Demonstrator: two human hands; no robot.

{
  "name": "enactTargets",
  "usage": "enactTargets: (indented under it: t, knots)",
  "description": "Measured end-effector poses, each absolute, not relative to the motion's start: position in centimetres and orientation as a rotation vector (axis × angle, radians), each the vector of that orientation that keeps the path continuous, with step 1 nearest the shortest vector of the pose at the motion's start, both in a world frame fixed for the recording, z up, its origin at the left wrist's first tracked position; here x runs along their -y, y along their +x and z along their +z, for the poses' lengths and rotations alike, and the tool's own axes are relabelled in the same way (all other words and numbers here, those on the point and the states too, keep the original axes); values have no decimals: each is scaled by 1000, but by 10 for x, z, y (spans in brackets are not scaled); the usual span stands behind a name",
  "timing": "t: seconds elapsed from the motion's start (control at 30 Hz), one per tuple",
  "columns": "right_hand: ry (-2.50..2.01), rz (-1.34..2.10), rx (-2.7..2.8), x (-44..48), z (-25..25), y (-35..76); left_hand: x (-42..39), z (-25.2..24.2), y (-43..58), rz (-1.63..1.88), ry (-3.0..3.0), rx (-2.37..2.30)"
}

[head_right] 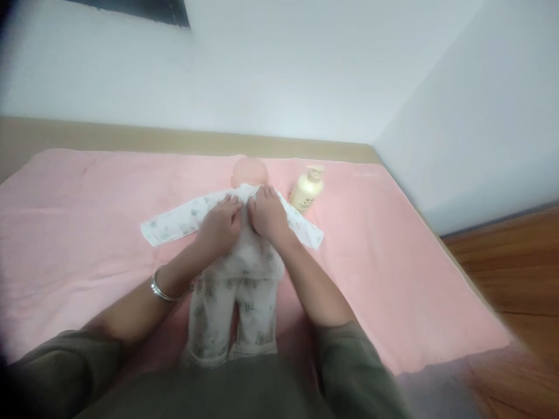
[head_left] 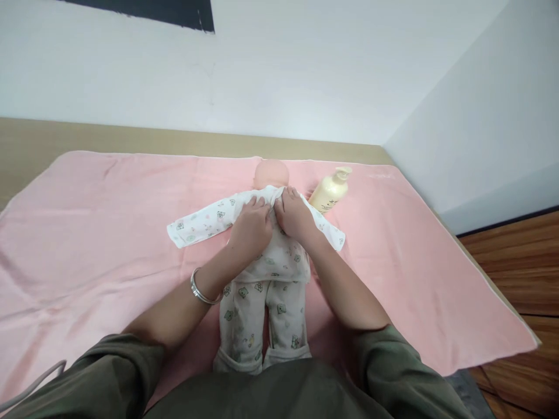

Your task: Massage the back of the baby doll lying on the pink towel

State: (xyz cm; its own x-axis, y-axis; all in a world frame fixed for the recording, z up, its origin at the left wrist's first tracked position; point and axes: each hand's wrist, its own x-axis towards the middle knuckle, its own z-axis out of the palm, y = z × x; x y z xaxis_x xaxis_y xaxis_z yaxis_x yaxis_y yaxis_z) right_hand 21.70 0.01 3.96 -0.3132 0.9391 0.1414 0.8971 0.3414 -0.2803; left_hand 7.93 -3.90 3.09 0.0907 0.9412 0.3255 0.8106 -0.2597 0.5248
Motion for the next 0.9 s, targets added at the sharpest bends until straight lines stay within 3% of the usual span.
enactTargets:
  t: [0.23,0.57,0.67,0.83,0.9]
  knots:
    - [-1629,91,2260,21,38,204,16,12,70,1020,1988,-1883]
    - [-1677,298,2204,31,46,206,19,5,77,1084,1969,-1899]
    - [-1560,569,2232,84,61,236,20,6,77,1094,1961,-1867]
    - [-1482,1715,1876,219,71,304,22,10,77,1095,1923,-1848]
    - [-1526,1882,1660,261,71,317,22,12,78,1067,1917,-1846]
